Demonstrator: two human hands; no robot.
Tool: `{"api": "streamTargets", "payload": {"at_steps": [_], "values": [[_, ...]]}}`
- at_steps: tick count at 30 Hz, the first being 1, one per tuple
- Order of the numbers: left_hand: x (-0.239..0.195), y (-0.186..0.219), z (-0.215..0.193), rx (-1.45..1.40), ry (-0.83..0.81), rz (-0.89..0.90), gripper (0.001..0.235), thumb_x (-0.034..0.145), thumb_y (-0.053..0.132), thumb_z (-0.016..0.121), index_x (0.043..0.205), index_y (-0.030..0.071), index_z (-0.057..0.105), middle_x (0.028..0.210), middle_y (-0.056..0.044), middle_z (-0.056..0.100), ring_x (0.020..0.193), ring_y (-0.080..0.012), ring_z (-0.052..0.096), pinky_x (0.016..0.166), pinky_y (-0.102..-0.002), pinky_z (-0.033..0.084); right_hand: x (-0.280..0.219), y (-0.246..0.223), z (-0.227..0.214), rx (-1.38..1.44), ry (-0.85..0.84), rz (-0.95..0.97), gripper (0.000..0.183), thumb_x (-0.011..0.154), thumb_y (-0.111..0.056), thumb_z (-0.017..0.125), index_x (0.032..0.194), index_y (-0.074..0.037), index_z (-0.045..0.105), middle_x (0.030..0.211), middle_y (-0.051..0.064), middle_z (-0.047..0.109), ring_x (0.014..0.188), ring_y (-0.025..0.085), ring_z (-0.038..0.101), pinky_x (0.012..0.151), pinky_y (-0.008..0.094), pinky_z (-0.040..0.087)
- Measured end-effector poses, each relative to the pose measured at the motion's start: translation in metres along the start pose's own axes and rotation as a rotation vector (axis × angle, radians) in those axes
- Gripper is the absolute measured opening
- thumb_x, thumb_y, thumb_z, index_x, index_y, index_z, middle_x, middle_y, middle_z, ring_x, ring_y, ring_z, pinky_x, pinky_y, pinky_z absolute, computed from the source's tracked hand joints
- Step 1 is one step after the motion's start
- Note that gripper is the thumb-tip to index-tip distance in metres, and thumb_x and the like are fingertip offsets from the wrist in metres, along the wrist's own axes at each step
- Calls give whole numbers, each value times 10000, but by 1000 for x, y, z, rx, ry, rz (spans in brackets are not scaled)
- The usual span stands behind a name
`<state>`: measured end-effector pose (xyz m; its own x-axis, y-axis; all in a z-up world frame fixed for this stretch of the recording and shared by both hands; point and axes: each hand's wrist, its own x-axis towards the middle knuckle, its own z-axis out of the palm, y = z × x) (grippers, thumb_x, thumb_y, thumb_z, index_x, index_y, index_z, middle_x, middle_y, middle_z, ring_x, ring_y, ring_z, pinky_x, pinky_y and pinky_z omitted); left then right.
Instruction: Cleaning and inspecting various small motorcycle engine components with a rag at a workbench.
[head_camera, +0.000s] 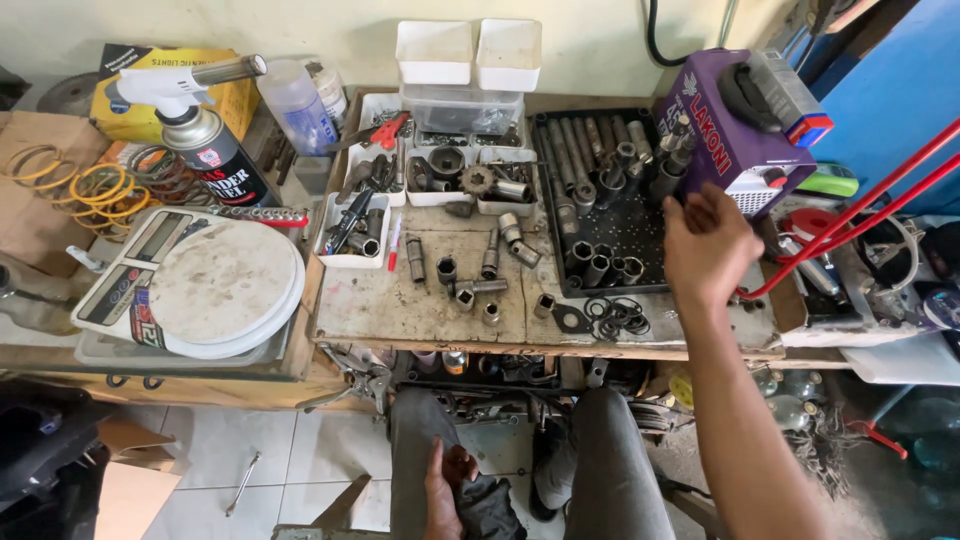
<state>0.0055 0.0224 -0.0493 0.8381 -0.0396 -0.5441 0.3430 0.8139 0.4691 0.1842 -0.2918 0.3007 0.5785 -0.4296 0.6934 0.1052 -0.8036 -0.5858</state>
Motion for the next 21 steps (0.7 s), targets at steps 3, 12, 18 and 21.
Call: {"api": "streamTargets", "payload": {"at_steps": [3,12,18,21], "values": [[3,2,1,40,14,-15,573,992,524,553,740,13,617,649,-120,576,560,-204,487,596,-338,353,-55,-29,-37,123,83,-122,129,955,41,848,992,101,740,826,172,757,590,159,633,517,244,479],[-12,-9,69,-37,253,-6,461,1004,519,489,956,73,595,729,-122,557,579,-257,455,591,-400,356,-307,34,-55,374,-914,306,337,738,-165,839,1061,-80,788,1062,17,803,710,100,776,596,206,625],[-48,-16,140,-16,158,39,552,954,565,559,764,51,630,690,-101,610,614,-211,525,648,-372,391,-361,96,-47,441,-935,364,378,714,-142,876,1088,-126,827,1047,8,851,788,110,841,627,210,660],[-54,-23,151,300,159,6,448,974,428,566,1090,4,654,1071,-112,641,982,-230,574,895,-378,416,-330,76,-60,369,-759,558,278,684,13,825,938,-90,875,852,17,906,663,111,837,606,226,655]]}}
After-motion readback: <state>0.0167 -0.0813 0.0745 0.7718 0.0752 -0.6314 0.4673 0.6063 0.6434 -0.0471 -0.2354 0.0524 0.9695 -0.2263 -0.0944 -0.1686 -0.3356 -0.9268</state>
